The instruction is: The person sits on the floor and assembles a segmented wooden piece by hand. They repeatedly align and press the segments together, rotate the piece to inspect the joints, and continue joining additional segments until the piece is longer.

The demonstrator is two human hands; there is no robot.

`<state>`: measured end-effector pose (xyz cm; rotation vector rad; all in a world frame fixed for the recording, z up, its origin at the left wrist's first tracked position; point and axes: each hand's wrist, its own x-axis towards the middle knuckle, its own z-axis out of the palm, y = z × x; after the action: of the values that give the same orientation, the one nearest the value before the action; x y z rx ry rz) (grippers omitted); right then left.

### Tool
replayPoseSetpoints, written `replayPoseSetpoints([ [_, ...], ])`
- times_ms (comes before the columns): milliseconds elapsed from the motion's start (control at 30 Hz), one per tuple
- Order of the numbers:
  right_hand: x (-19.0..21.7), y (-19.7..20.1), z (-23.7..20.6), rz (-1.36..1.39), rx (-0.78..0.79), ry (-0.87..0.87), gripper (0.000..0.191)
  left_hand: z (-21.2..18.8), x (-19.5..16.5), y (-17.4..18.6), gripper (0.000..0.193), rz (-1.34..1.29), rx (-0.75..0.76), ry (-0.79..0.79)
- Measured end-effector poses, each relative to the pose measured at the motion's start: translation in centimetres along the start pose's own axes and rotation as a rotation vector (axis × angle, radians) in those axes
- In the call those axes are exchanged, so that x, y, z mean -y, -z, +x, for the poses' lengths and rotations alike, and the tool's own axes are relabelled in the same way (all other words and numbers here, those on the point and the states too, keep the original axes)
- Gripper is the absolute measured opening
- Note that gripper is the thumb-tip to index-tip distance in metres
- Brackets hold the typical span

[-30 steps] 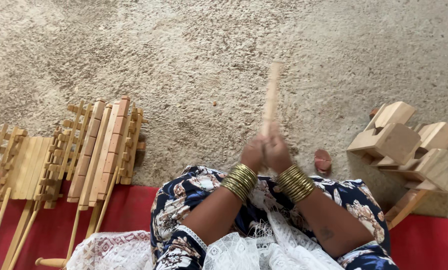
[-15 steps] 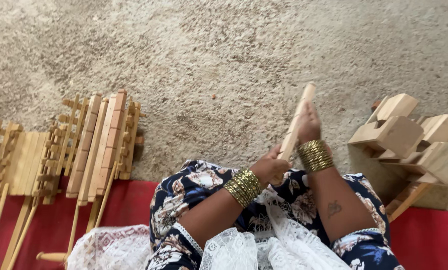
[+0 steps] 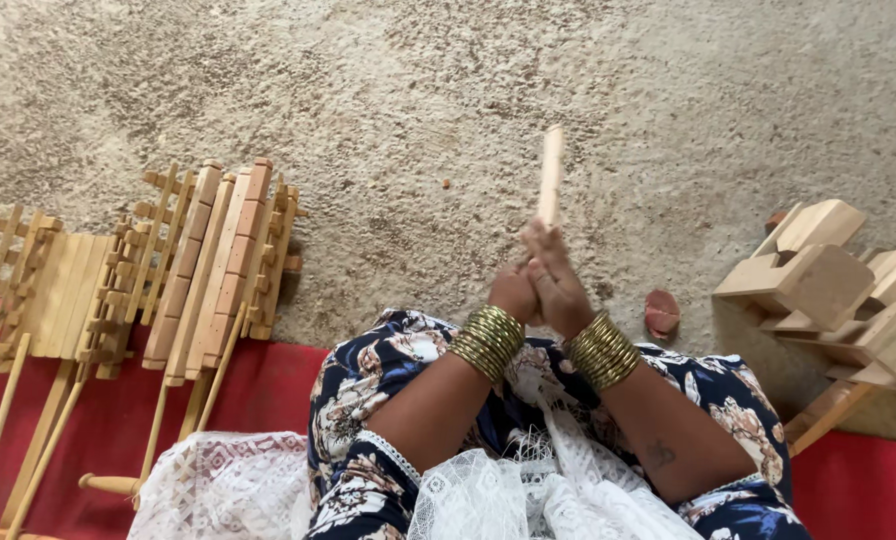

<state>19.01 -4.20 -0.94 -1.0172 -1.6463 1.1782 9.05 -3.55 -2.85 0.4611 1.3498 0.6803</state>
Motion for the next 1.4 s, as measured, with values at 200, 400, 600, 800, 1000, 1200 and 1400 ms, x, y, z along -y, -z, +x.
replayPoseSetpoints([
  [200, -2.9, 7.3, 3.8, -0.103, -0.308, -0.191, 0.042, -2.8, 2.6, -1.5, 0.051, 0.268, 0.268, -0.192],
  [400, -3.5, 7.2, 4.1, -0.142, -0.369, -0.412, 0.040, -2.1, 2.3, -1.6, 0.049, 0.237, 0.268, -0.119],
  [600, -1.9, 2.3, 1.5, -0.348, -0.080, -0.204, 0.045, 0.0, 0.7, 0.6, 0.036, -0.271, 0.367, -0.079],
  [800, -3.8, 6.6, 2.3, -0.551, -0.120, 0.023, 0.043, -3.3, -0.9, 1.9, 0.027, -0.285, 0.448, 0.111],
  [1000, -5.2, 7.0, 3.1, -0.099, -0.235, -0.188, 0.057, -4.8, -2.8, 3.4, 0.025, -0.415, 0.651, 0.100],
  [1200, -1.9, 1.3, 1.8, -0.339, -0.128, 0.317, 0.072, -4.2, -2.9, 3.6, 0.025, -0.450, 0.519, 0.046],
  [1400, -2.8, 3.3, 3.4, -0.447, -0.184, 0.059, 0.075, -6.2, -5.0, 4.8, 0.083, -0.506, 0.526, -0.010],
])
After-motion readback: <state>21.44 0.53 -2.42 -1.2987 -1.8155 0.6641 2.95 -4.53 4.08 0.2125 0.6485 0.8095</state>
